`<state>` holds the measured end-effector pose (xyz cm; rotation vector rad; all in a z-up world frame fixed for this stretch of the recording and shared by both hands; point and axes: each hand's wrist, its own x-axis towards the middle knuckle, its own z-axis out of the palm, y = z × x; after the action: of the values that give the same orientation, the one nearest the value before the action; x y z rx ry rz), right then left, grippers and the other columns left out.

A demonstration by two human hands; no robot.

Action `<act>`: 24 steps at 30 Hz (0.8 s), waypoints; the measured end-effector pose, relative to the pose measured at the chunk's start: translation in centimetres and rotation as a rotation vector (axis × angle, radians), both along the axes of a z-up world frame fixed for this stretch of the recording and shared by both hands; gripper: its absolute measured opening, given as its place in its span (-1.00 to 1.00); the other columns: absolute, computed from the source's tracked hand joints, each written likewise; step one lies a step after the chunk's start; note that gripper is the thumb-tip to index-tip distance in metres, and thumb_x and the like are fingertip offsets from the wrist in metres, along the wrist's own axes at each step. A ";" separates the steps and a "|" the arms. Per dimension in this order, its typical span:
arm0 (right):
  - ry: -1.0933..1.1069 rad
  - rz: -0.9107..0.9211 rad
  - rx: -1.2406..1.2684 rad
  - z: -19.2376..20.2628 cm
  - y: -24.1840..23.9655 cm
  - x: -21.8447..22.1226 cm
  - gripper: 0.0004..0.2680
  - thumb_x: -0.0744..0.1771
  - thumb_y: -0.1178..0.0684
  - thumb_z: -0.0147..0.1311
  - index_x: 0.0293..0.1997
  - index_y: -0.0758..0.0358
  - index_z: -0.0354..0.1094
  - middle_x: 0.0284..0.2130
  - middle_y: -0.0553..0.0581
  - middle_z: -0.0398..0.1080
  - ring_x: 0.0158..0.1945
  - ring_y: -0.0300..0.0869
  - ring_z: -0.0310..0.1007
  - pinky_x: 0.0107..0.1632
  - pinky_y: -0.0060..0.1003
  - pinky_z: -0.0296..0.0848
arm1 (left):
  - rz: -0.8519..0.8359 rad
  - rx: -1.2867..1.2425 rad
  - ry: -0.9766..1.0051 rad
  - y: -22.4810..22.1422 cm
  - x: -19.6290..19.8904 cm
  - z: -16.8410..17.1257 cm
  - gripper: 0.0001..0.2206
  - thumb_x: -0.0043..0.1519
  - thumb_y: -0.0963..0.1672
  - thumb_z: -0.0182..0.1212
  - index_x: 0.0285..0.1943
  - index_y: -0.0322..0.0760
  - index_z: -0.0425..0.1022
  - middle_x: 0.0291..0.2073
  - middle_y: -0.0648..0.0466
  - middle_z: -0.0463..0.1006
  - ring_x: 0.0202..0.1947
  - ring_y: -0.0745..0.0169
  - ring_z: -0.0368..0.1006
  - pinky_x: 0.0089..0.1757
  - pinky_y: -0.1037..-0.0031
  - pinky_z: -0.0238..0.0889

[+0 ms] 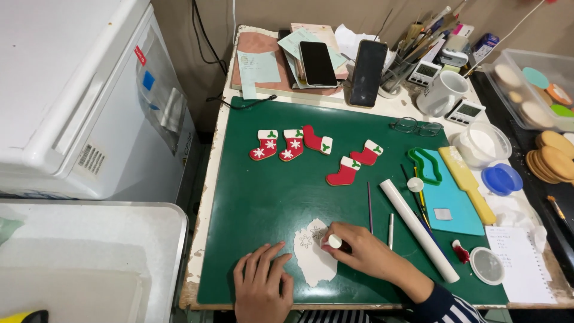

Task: Rolling out white fondant and using a small plunger cutter to create decorative shapes for cookies.

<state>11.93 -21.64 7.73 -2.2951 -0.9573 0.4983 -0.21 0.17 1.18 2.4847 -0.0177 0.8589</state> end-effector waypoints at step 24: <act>-0.010 0.105 0.059 -0.2 0.9 0.7 -0.91 0.41 0.06 0.03 -0.23 0.17 0.29 -0.34 0.10 0.39 -0.24 -0.03 0.40 -0.21 -0.22 0.35 | -0.016 0.008 0.041 -0.1 0.2 -0.9 -0.75 0.10 -0.20 0.10 -0.19 0.04 0.65 0.01 0.25 0.65 0.06 0.15 0.51 0.06 0.15 0.25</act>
<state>12.60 -20.75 7.56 -2.2058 -1.0874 0.4959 0.02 0.08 0.31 2.5060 -0.0273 0.8023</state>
